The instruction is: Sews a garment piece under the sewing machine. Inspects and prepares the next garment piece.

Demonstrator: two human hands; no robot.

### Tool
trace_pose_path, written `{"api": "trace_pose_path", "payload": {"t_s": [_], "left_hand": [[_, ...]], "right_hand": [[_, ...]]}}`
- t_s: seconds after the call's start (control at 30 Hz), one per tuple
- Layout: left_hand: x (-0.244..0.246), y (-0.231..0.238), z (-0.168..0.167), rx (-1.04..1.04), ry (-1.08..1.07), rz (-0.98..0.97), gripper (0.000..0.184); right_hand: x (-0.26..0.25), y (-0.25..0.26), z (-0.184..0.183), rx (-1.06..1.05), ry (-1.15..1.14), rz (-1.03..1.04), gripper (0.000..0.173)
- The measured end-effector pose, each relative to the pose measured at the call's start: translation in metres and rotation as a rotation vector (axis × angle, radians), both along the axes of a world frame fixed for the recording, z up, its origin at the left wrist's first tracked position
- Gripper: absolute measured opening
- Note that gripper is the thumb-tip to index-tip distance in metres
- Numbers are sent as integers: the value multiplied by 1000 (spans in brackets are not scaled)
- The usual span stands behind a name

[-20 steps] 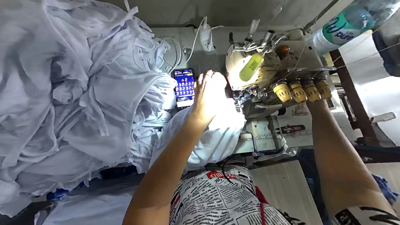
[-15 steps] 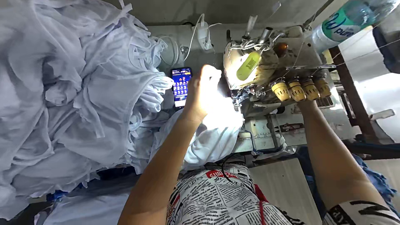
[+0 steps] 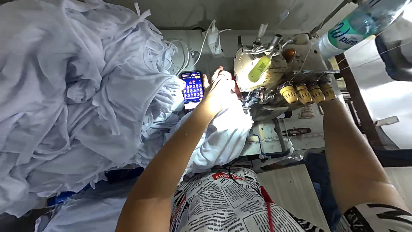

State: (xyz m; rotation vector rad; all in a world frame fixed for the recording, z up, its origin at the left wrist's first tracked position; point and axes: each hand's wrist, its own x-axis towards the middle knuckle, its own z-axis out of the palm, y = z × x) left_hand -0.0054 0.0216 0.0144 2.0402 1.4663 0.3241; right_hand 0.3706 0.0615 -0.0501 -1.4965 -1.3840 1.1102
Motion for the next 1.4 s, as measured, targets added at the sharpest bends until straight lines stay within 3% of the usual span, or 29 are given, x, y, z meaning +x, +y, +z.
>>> {"api": "trace_pose_path", "payload": {"t_s": [0.07,0.13,0.2,0.3,0.37,0.43,0.57,0.63,0.8,0.9,1.03,1.13,1.27,1.33,1.4], "left_hand": [[1,-3,4,42,31,-2,31],[2,-8,3,145,19,54,29],[-3,-7,0,229,-83,159,25],[-18,-5,-3,182,-575,272,21],[-22,-6,-11,95,-828,233,15],[-20,-12,-12,104,-738,173,14],[-10,-20,-4,156,-205,-4,18],[-6,-24,2,144,-48,-20,18],[-5,-32,23,229,153,11,20],[-20,-39,34,288,139,72,17],[-27,-66,25,404,267,-12,16],[-22,-79,16,418,176,-25,19],[-20,-64,2,446,-120,-56,16],[-20,-49,0,258,-249,82,18],[-17,-29,1,-111,-431,301,24]], "right_hand": [[-26,-14,26,-159,-307,-273,22],[3,-30,8,44,-408,-216,43],[3,-46,17,121,-416,-266,49],[-15,-92,23,399,-263,-434,40],[-46,-131,21,553,-158,-462,23],[-81,-162,16,551,-99,-351,13],[-125,-181,2,517,-199,-35,18],[-138,-177,0,563,-230,69,22],[-157,-164,8,579,-253,193,19],[-168,-156,15,607,-275,170,17],[-184,-142,14,674,-300,102,21],[-196,-136,14,668,-367,112,21],[-203,-135,16,660,-401,119,18],[-201,-139,12,641,-379,80,17],[-197,-146,4,606,-336,47,17]]}}
